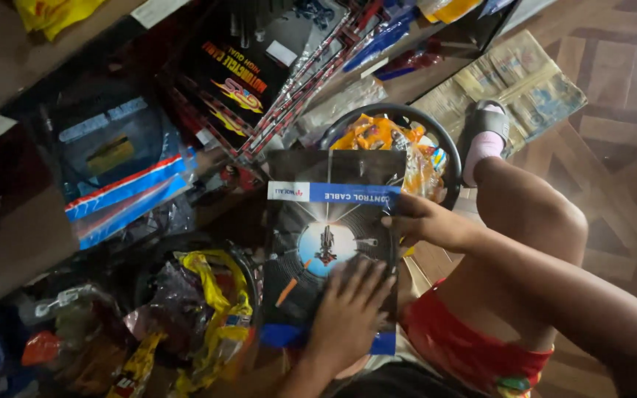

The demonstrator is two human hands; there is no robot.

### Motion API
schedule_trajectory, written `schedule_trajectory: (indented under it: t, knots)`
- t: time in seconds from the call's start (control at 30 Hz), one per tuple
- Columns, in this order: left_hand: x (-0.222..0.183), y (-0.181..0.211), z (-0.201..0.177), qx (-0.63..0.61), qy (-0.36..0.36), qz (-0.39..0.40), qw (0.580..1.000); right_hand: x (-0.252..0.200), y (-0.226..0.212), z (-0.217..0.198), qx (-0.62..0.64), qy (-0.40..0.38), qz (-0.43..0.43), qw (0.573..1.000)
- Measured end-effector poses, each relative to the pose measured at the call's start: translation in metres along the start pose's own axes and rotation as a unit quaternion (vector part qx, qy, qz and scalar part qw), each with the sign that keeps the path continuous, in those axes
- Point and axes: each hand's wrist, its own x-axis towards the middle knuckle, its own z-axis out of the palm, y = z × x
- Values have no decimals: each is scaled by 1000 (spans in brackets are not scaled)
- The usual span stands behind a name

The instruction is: Wiping down and organizing packaged motorcycle cables on shelves in a parts room.

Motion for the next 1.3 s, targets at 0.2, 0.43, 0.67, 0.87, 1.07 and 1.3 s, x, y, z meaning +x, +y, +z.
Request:
schedule_trajectory:
  t: [0.2,0.43,0.67,0.87,1.07,1.3]
  knots:
    - [-11,-84,-14,-93,183,-342,917,14,33,-23,15,6,-82,997]
    - [40,-101,-64,-338,170,-387,841,-4,8,-76,4,99,-157,983]
    - [120,-119,-46,-328,202,-233,893,-20,-6,-87,279,339,-215,873]
    - [120,-184,28,-226,-19,-310,923,-16,1,-92,70,366,-132,919]
    - [136,-229,-2,-59,17,-336,940,-13,-8,-79,-178,337,-48,923]
    - [183,-279,-72,180,239,-312,902,15,27,-82,-422,270,-118,858]
